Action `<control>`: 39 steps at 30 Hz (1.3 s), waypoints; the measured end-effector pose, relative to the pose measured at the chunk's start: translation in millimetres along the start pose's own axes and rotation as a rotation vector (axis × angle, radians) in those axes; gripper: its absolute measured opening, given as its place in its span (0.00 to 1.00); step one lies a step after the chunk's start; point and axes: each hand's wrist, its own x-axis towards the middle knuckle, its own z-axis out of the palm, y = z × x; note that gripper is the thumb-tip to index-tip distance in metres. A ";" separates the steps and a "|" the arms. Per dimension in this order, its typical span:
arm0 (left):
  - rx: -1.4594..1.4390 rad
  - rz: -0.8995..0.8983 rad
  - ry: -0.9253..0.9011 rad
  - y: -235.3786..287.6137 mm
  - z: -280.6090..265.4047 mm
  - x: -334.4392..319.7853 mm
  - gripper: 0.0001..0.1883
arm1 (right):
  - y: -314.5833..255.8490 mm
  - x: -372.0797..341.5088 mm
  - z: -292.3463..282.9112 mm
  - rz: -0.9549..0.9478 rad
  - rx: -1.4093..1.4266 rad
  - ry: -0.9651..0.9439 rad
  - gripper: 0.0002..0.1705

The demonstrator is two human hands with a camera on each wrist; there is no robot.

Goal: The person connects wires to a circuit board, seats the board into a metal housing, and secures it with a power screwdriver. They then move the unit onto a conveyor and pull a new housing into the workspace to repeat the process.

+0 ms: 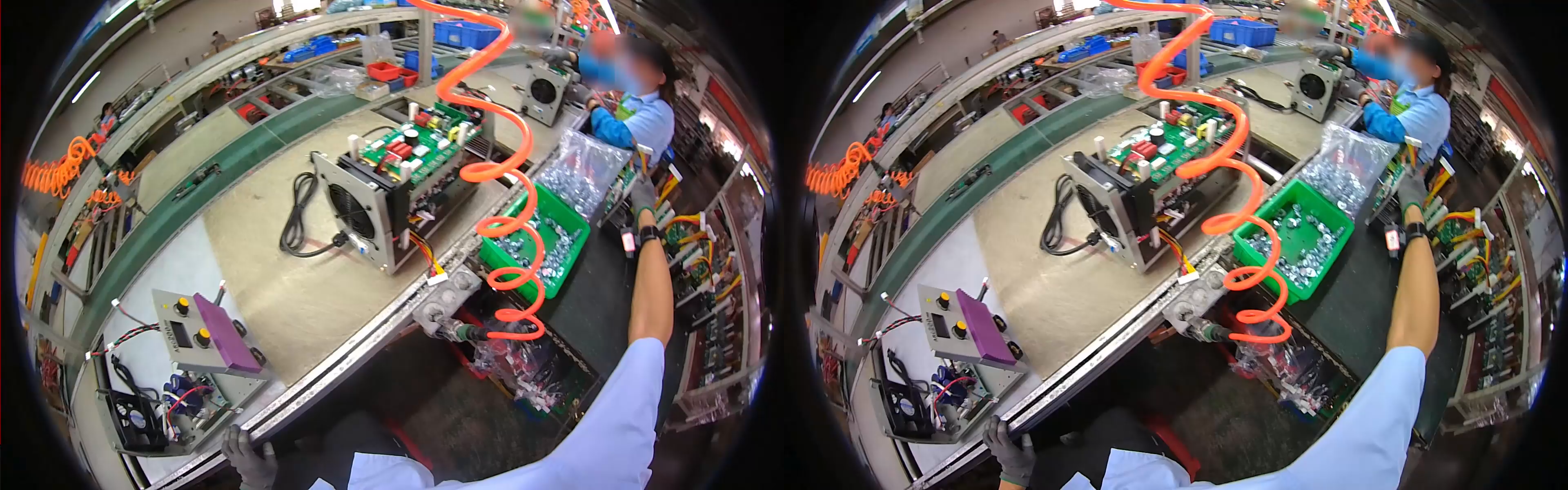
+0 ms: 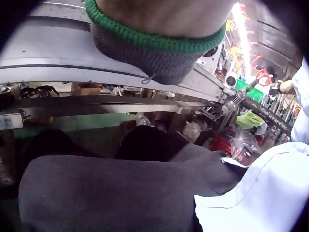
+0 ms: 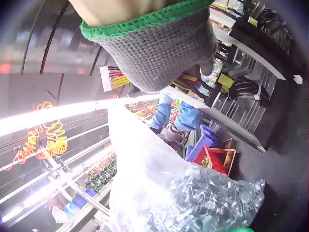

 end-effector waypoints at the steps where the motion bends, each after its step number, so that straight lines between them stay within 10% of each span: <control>1: -0.001 0.013 0.014 0.3 2.8 0.9 0.31 | 11.5 10.4 6.2 -0.033 -0.026 0.020 0.34; 17: -0.074 0.032 0.073 -3.0 4.3 -1.9 0.32 | -91.1 -121.7 -125.3 0.026 -0.036 -0.040 0.34; 28: -0.109 0.038 0.064 2.8 -7.6 5.6 0.31 | -116.2 -246.3 -129.8 -0.066 0.444 0.346 0.29; 32: -0.152 0.007 0.052 9.3 -18.4 10.0 0.28 | -142.0 -226.6 -140.9 0.081 0.505 -0.055 0.32; 39: -0.281 -0.010 0.058 10.2 -31.9 9.7 0.29 | -106.9 -235.5 -181.3 0.223 0.448 0.491 0.35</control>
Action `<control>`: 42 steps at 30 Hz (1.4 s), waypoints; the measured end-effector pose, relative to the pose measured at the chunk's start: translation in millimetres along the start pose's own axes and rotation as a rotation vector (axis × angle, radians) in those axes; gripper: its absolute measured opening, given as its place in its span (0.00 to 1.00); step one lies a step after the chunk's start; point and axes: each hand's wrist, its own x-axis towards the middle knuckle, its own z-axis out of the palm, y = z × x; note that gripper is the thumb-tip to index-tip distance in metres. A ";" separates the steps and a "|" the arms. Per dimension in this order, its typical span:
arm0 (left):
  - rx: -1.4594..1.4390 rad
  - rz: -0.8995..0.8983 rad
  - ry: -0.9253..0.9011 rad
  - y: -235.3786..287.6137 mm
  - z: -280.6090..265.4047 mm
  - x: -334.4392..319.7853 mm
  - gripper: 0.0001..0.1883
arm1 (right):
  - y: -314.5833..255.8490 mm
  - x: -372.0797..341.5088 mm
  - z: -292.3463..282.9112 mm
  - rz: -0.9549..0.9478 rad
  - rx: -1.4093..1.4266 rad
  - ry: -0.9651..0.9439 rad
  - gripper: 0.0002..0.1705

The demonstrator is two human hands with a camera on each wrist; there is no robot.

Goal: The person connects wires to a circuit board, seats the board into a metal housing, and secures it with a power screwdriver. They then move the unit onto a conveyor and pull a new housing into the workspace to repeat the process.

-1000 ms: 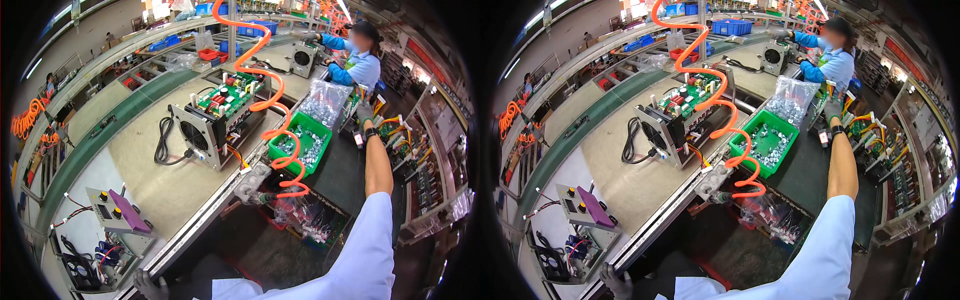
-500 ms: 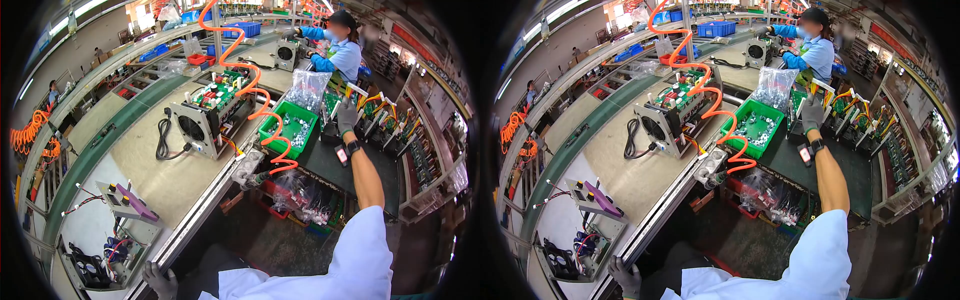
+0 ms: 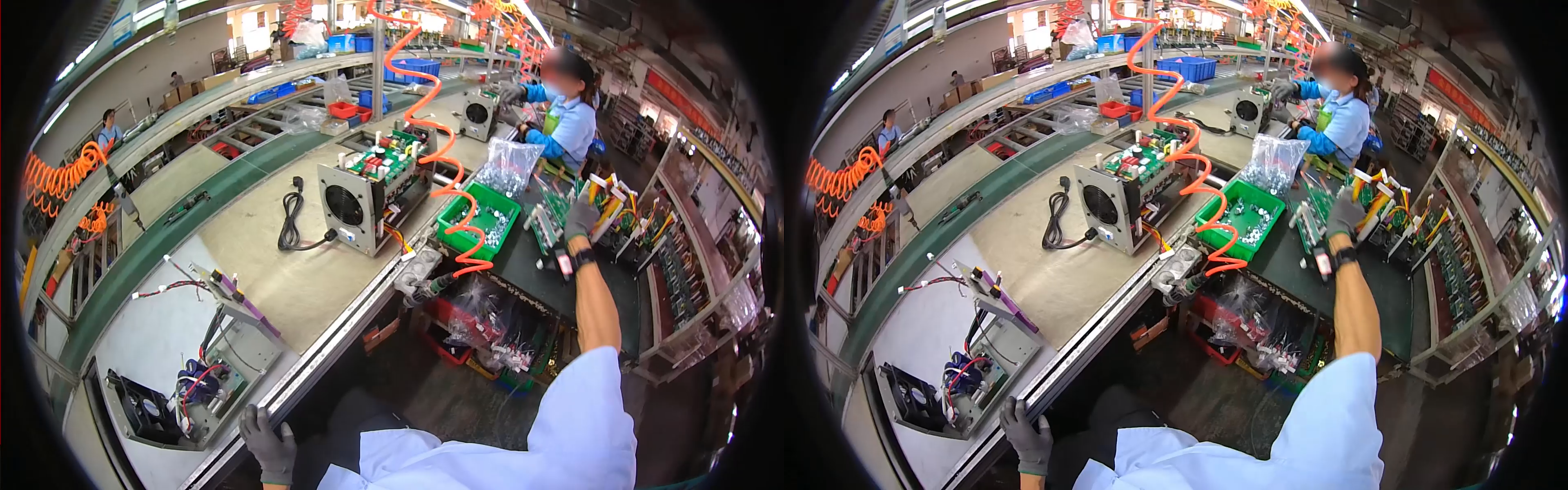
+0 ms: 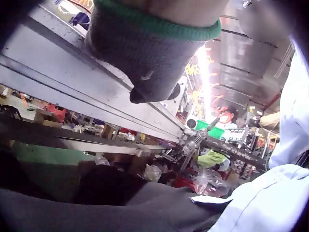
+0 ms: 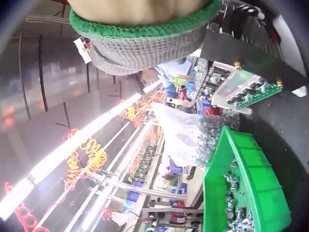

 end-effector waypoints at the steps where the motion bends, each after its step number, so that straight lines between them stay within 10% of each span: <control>1: -0.021 0.016 0.019 3.9 -5.4 0.1 0.29 | -10.3 -0.1 -23.6 0.002 0.065 -0.020 0.32; 8: -0.692 0.159 -0.194 98.7 -18.1 39.9 0.27 | -117.8 -82.7 -222.8 0.191 0.589 -0.385 0.19; 10: -1.095 -0.090 -0.676 138.5 -18.5 46.9 0.31 | -149.6 -111.6 -273.2 0.309 0.743 -0.397 0.20; 14: -1.435 -0.176 -1.083 231.4 -46.9 64.3 0.36 | -191.5 -187.0 -338.4 0.332 0.932 -0.335 0.16; 18: -1.652 -0.275 -0.915 274.0 -59.8 68.2 0.44 | -203.4 -245.0 -358.0 0.256 1.329 -0.836 0.22; 21: -1.822 -0.701 -0.538 267.2 -49.3 51.6 0.40 | -198.0 -298.8 -348.6 0.138 1.421 -1.004 0.22; 24: -1.856 -0.759 -0.103 234.2 -72.2 50.3 0.38 | -195.1 -342.8 -337.5 -0.002 1.479 -1.211 0.16; 29: -1.947 -0.532 0.230 167.8 -139.3 63.3 0.25 | -290.9 -372.9 -316.9 -0.662 1.521 -1.625 0.16; 34: -1.066 -0.110 0.570 104.3 -191.7 84.3 0.53 | -291.4 -386.9 -280.7 -1.293 0.779 -1.649 0.31; 36: -0.297 0.066 0.656 88.9 -213.1 84.4 0.59 | -268.0 -390.9 -264.4 -1.058 0.586 -1.917 0.39; 40: 0.233 0.306 0.709 75.7 -220.9 93.2 0.42 | -307.4 -419.2 -277.9 0.505 1.310 -2.157 0.58; 42: 0.347 0.355 0.600 74.0 -219.1 91.4 0.45 | -334.0 -433.5 -276.0 0.792 1.327 -2.206 0.53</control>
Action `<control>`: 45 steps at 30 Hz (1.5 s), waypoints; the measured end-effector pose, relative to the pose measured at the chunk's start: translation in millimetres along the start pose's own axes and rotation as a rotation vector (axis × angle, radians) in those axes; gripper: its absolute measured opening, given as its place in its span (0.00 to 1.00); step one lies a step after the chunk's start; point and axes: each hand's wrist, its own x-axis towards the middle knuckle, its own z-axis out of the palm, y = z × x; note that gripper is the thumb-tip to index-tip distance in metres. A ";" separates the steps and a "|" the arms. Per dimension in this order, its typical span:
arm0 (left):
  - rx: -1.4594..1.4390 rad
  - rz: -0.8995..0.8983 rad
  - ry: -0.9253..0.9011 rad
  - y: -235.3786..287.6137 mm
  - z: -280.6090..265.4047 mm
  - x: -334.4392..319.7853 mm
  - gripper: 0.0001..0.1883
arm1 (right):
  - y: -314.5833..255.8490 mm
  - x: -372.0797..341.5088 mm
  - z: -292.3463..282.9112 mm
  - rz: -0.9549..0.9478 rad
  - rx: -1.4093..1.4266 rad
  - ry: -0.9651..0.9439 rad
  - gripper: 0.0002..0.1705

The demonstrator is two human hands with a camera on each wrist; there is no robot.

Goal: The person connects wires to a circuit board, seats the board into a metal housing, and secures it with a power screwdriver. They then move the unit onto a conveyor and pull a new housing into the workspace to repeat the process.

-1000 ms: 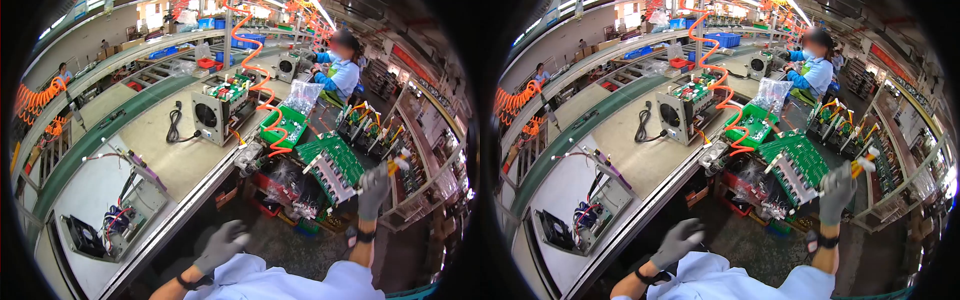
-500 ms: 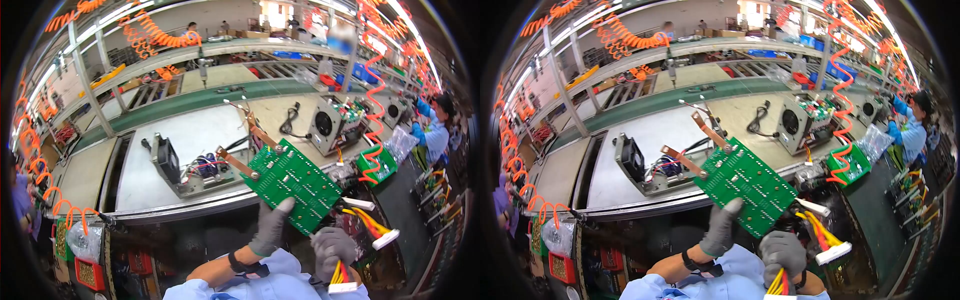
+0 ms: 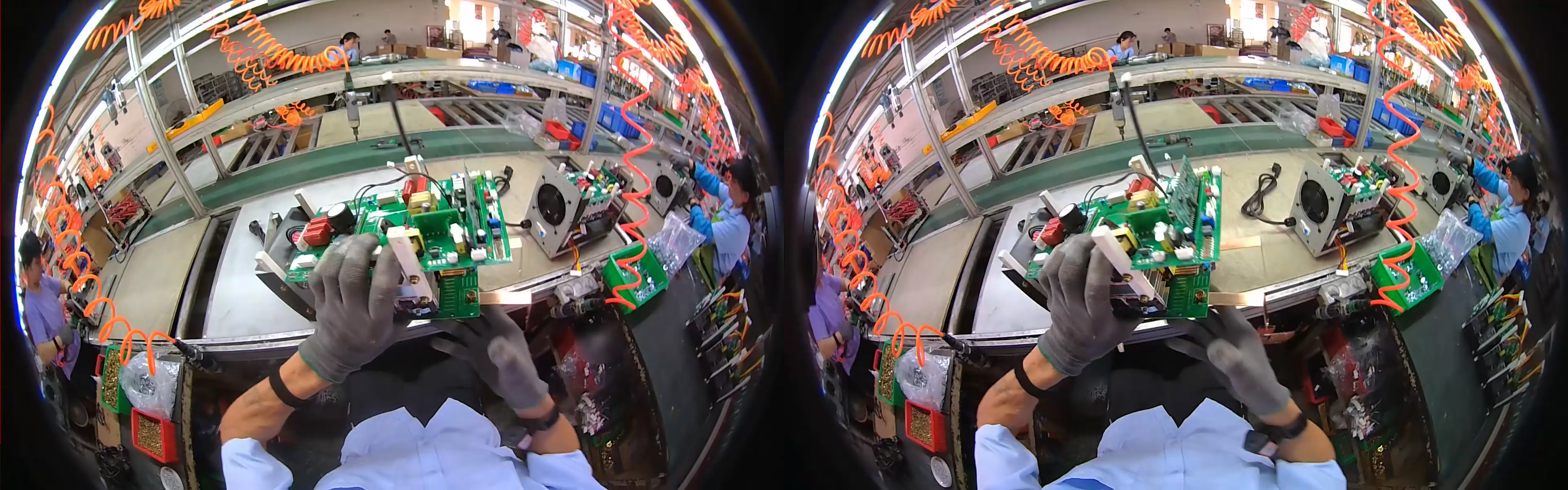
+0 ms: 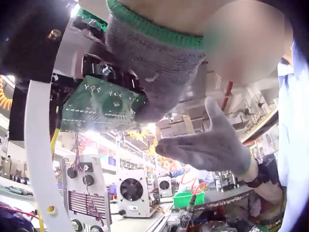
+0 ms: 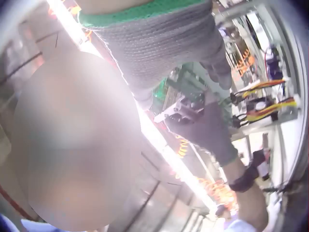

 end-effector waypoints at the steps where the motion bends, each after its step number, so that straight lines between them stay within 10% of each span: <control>1: -0.012 0.034 -0.017 0.5 0.8 -1.5 0.44 | 6.6 8.8 9.2 0.030 0.083 0.055 0.44; 6: -0.015 0.114 -0.083 -1.4 5.8 -15.5 0.24 | 32.5 21.2 8.0 0.107 0.145 0.244 0.19; 10: 0.134 0.109 -0.276 0.0 -14.5 3.5 0.35 | 19.3 23.5 11.2 0.159 0.219 0.285 0.16; 12: -0.156 -0.037 -0.383 -12.2 -42.9 10.4 0.71 | 17.9 27.8 8.1 0.158 0.256 0.297 0.16; 16: -0.603 -0.413 0.152 -73.5 -58.5 -55.5 0.71 | 9.7 30.7 6.6 0.142 0.279 0.300 0.16; 21: -1.361 -1.342 -0.034 -57.9 8.5 -213.6 0.68 | -4.8 35.1 17.2 0.131 0.352 0.277 0.19; 26: -2.442 -0.807 0.297 -35.4 79.3 -224.5 0.73 | -2.1 40.7 19.4 0.131 0.369 0.252 0.19; 28: -1.906 -1.279 0.345 -4.0 40.5 -153.8 0.73 | 3.6 44.0 16.2 0.098 0.394 0.244 0.19; 36: -2.388 -1.429 0.325 11.8 14.6 -132.0 0.58 | 27.3 49.8 3.6 0.040 0.200 0.311 0.16; 41: -2.180 -1.656 0.188 1.4 -3.7 -102.7 0.59 | 41.8 45.9 -11.8 0.071 0.060 0.228 0.19; 45: -2.186 -1.628 0.200 -1.4 -11.0 -79.6 0.44 | 50.2 44.8 -31.7 -0.178 -0.846 -0.082 0.19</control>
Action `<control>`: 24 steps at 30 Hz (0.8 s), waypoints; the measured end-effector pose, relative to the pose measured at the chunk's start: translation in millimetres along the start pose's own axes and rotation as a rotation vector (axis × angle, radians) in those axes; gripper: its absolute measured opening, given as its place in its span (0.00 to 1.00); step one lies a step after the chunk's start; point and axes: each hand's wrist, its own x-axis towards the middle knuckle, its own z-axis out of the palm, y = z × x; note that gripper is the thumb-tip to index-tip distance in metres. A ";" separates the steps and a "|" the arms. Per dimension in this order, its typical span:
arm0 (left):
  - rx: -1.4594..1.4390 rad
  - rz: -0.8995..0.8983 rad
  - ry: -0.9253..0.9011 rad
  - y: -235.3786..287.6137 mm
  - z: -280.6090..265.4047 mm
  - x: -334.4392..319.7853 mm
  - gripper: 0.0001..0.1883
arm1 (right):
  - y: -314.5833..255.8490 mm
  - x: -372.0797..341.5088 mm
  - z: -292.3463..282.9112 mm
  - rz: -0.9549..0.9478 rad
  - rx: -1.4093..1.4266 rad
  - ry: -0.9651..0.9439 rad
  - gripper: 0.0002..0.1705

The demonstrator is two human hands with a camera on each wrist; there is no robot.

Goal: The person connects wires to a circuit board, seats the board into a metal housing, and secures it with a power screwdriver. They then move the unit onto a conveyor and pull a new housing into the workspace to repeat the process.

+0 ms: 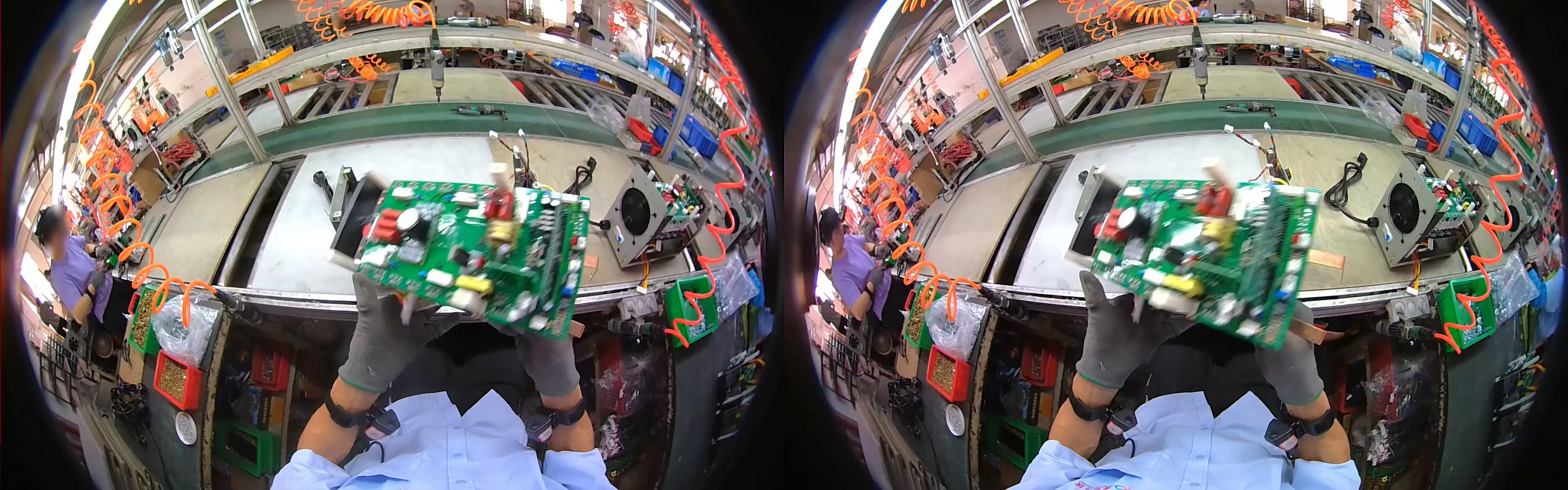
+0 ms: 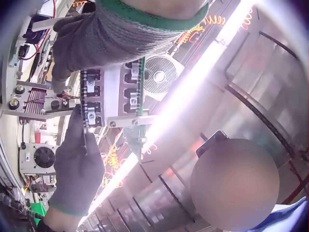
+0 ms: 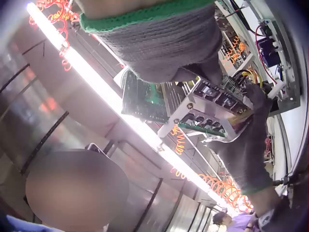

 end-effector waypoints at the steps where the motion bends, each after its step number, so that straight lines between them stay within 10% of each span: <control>1: -0.102 0.004 0.010 1.7 11.4 -1.2 0.37 | -12.4 8.4 -1.3 0.011 0.032 -0.038 0.18; 3: -0.049 -0.035 0.005 6.3 -9.2 3.4 0.34 | -34.5 19.9 4.8 0.184 0.397 -0.007 0.15; 9: -0.088 0.249 -0.049 3.0 -11.6 -8.6 0.34 | -43.0 46.6 7.1 -0.016 0.106 -0.090 0.18; 11: -0.007 0.403 -0.007 11.4 -16.9 -12.4 0.33 | -49.0 51.2 0.5 -0.020 0.152 -0.288 0.33; 15: 0.121 0.681 0.077 44.4 -26.4 -17.8 0.32 | -69.6 63.2 -33.7 -0.021 -0.135 -0.488 0.44; 19: 0.205 0.840 0.135 73.6 -39.5 -9.0 0.31 | -21.6 97.5 -73.4 -0.172 -0.698 0.148 0.44; 24: 0.077 0.764 -0.030 74.6 -11.1 0.4 0.33 | -4.8 168.6 -69.2 -0.190 -1.589 0.077 0.49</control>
